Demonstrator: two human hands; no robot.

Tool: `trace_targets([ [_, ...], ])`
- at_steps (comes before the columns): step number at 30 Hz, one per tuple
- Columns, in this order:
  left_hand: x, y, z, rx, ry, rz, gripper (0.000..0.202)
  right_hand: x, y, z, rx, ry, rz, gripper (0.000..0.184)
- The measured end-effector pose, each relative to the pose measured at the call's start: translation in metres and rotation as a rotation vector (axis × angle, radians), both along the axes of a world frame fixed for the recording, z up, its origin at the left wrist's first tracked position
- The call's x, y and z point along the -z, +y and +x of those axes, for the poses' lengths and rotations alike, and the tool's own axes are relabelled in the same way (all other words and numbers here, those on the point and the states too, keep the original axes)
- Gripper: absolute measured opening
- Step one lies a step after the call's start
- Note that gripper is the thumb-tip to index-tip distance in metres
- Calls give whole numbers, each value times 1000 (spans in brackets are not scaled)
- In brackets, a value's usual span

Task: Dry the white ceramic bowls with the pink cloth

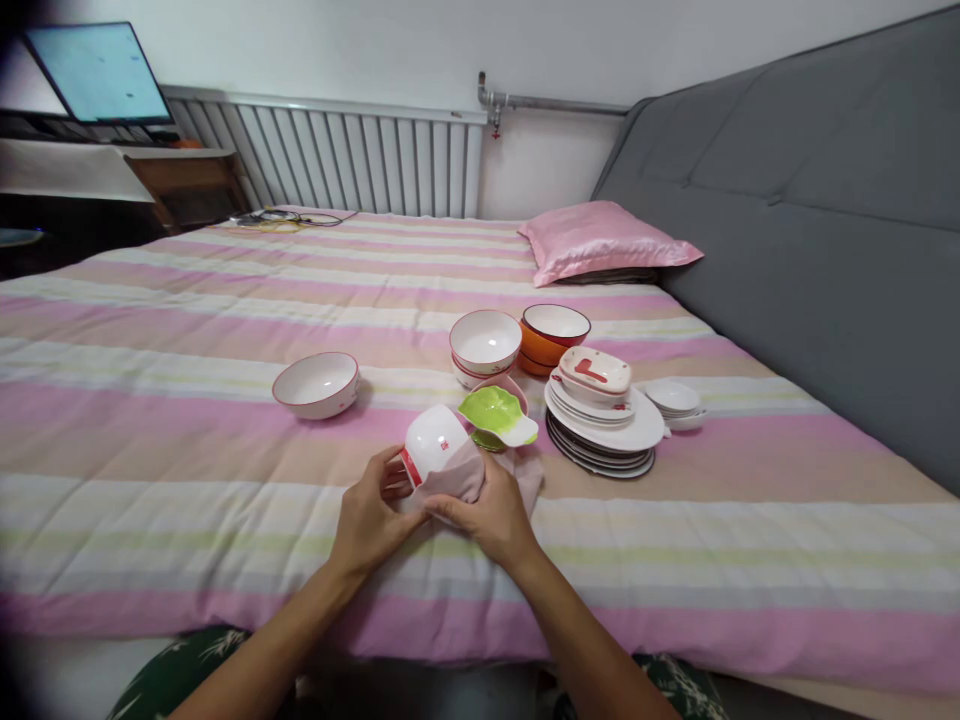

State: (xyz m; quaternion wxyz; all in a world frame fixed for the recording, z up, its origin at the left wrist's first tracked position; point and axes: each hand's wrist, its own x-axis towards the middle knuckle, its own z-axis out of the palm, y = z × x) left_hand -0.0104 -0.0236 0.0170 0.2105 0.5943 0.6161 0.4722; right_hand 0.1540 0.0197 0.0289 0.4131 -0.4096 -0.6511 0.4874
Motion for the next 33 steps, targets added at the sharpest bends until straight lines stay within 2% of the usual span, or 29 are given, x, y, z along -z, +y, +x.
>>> trace_targets([
  [5,-2,2,-1,-20,5,3,66,-1,-1,-2,47,-19,24,63],
  [12,-6,1,-5,57,107,49,60,-1,3,0,76,64,-59,64],
  [21,-3,0,-11,132,132,103,59,-5,0,2,79,173,-71,65],
  [27,-6,-6,-4,94,159,98,59,-12,0,9,59,136,-58,59],
  [33,-3,-2,-3,45,95,38,57,-7,4,3,59,112,-52,61],
])
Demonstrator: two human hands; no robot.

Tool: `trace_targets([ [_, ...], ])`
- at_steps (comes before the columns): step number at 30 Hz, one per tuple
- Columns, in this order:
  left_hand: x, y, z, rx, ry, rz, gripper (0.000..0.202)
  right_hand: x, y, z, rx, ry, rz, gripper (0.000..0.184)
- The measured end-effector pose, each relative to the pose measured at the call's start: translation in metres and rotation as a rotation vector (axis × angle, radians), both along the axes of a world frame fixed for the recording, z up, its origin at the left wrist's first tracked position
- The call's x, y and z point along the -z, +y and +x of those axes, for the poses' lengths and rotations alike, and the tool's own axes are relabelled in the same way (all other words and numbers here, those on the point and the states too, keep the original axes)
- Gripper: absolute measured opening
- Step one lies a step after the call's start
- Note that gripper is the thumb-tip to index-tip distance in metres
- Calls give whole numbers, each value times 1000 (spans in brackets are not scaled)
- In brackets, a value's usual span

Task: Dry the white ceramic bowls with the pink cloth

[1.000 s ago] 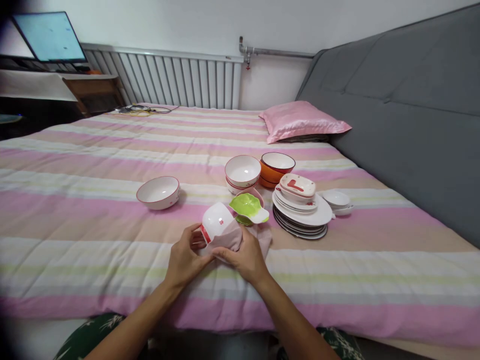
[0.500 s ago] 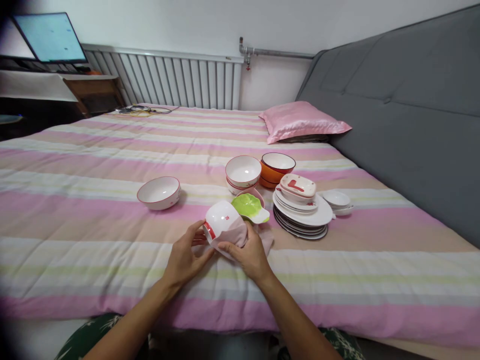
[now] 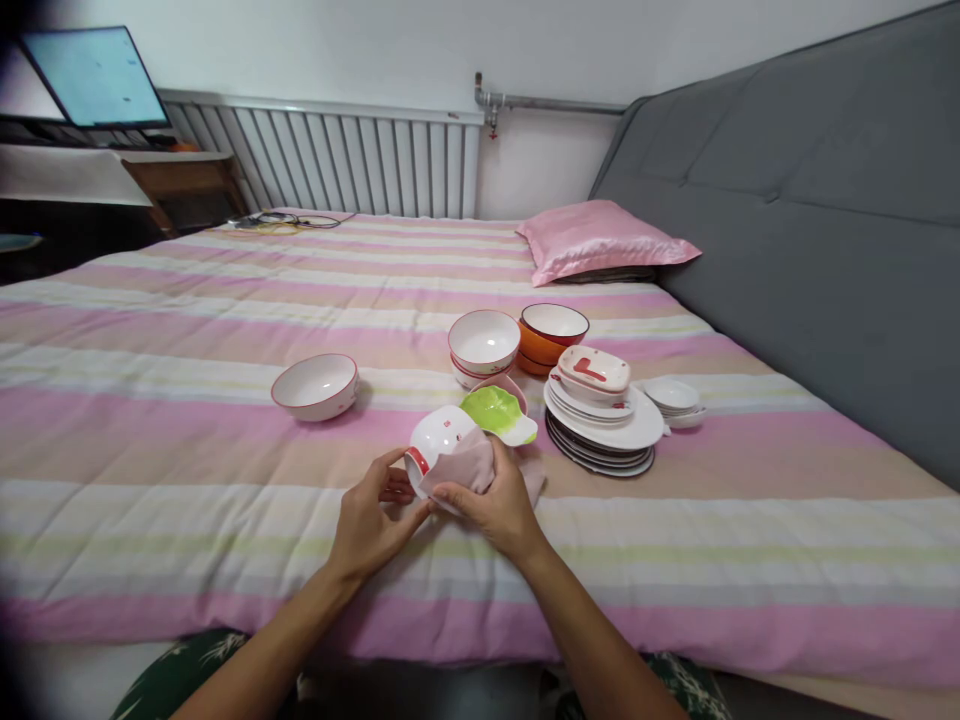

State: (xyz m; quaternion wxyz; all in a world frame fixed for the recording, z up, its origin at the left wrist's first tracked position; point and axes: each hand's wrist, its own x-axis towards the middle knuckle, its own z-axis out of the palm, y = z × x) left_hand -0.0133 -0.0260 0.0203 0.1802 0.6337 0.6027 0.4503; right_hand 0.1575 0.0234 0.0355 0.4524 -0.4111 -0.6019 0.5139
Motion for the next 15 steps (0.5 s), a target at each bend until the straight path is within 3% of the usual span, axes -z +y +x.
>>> trace_targets([
  [8,4,1,-1,-52,-87,-43,57,5,-1,-5,26,-27,25,73],
  [15,-2,3,1,-47,-82,-6,51,10,-3,-9,55,-55,44,74],
])
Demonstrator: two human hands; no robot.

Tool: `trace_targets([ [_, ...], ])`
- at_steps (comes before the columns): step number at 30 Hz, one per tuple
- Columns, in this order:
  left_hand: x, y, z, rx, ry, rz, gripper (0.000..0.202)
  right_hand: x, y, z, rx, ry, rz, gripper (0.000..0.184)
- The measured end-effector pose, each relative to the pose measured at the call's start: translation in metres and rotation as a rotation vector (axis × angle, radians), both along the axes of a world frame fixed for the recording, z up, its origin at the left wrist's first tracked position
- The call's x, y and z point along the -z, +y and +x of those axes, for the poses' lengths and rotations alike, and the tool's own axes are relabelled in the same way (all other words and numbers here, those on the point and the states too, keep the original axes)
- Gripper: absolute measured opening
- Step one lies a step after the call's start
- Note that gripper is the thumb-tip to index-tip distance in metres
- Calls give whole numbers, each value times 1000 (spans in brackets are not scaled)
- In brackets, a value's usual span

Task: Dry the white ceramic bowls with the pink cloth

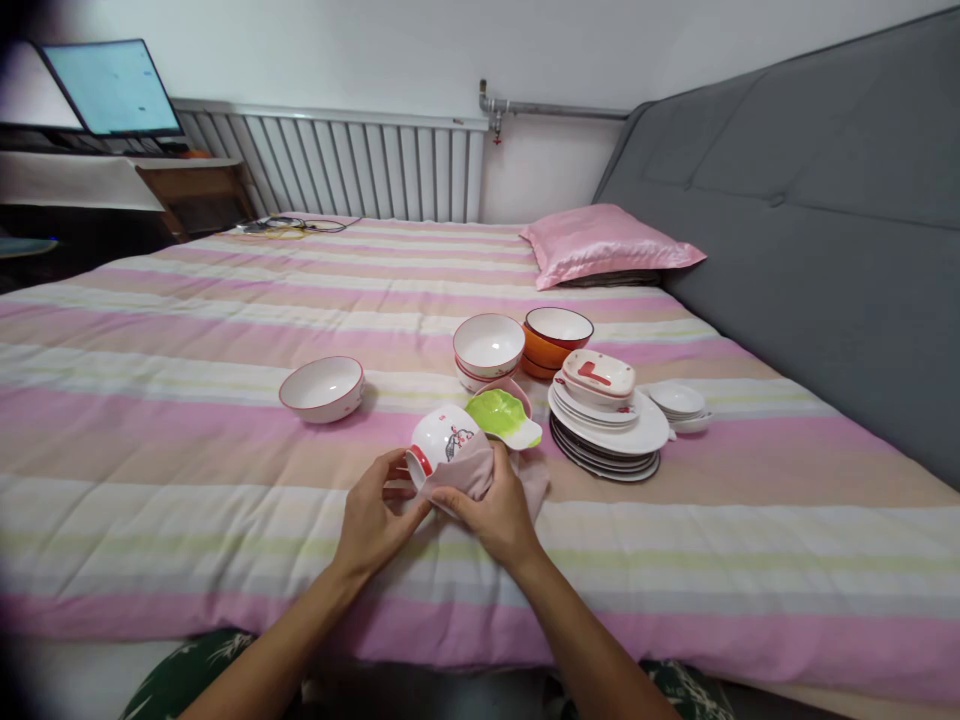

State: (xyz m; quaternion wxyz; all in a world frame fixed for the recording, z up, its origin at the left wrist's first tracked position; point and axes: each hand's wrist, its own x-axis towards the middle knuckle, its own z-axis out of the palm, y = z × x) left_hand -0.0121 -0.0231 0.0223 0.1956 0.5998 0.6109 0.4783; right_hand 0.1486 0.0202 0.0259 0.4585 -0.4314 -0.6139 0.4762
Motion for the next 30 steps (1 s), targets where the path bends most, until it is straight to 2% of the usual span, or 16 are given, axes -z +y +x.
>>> trace_targets([
  [3,-1,0,0,22,48,111,58,0,0,-1,-9,14,1,74],
  [6,2,0,-3,99,136,198,61,0,1,0,0,14,-1,73],
  [11,8,1,-8,128,187,205,59,-1,2,2,2,14,-15,72],
  [15,11,2,-10,113,214,204,57,-4,-1,5,-69,69,17,73],
  [19,10,2,-10,114,195,206,57,-9,-4,9,-103,117,45,54],
  [22,9,2,-9,117,185,213,57,-6,-2,9,-43,137,19,38],
  [24,9,3,-9,122,179,217,57,-3,0,9,24,118,19,35],
  [30,8,2,-8,121,167,216,58,4,1,6,230,25,124,45],
])
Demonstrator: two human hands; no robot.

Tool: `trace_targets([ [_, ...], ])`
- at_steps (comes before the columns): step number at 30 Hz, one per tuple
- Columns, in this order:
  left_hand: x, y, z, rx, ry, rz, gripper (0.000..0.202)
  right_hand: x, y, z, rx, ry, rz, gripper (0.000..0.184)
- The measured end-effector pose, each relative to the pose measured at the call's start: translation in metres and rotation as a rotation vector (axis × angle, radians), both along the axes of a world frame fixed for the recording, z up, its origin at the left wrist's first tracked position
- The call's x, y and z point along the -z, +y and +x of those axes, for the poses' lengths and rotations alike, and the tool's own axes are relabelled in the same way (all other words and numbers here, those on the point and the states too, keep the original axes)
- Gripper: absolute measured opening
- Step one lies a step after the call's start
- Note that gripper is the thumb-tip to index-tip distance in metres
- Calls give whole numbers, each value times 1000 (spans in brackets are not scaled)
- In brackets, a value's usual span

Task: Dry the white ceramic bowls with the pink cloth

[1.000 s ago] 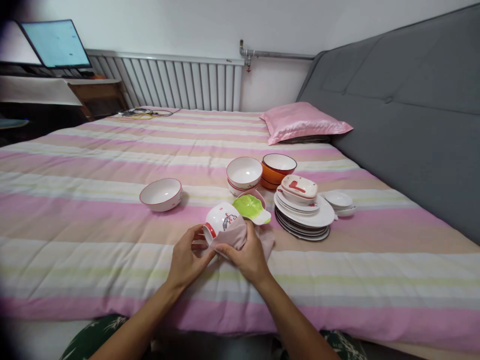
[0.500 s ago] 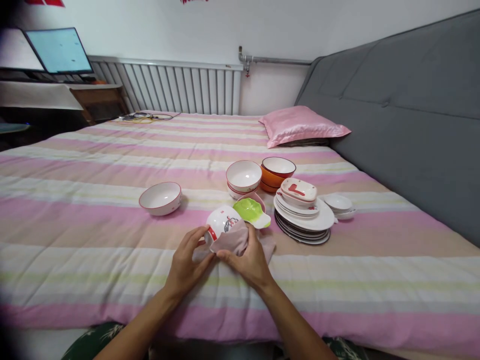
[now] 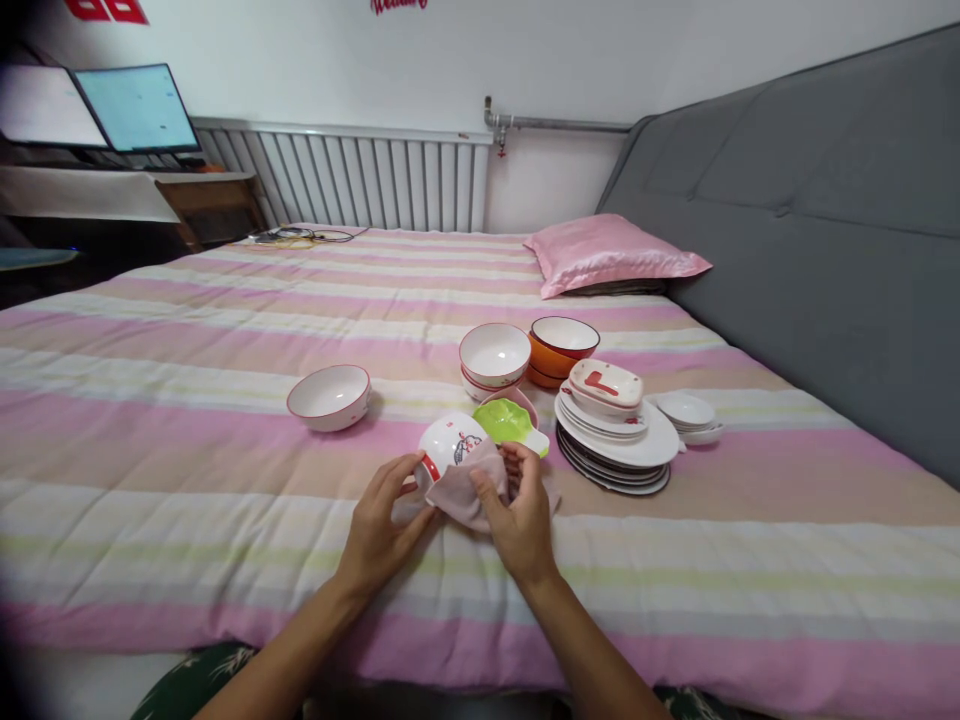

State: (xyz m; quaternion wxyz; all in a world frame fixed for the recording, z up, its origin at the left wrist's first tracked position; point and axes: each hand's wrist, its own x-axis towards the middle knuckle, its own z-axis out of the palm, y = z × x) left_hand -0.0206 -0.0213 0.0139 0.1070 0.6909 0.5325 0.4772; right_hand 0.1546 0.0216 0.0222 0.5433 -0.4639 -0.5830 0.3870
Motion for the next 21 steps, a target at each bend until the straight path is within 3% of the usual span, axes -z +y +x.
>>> trace_targets([
  [3,0,-1,0,3,-5,-6,58,-1,-5,-1,102,-76,63,43],
  [8,1,-2,0,-3,-2,4,58,-2,-14,-4,-64,15,3,44],
  [14,2,-1,0,-5,1,12,59,-1,-10,-2,-15,89,-71,43],
  [21,3,-1,0,-7,-21,10,60,1,1,1,-219,277,-186,43],
])
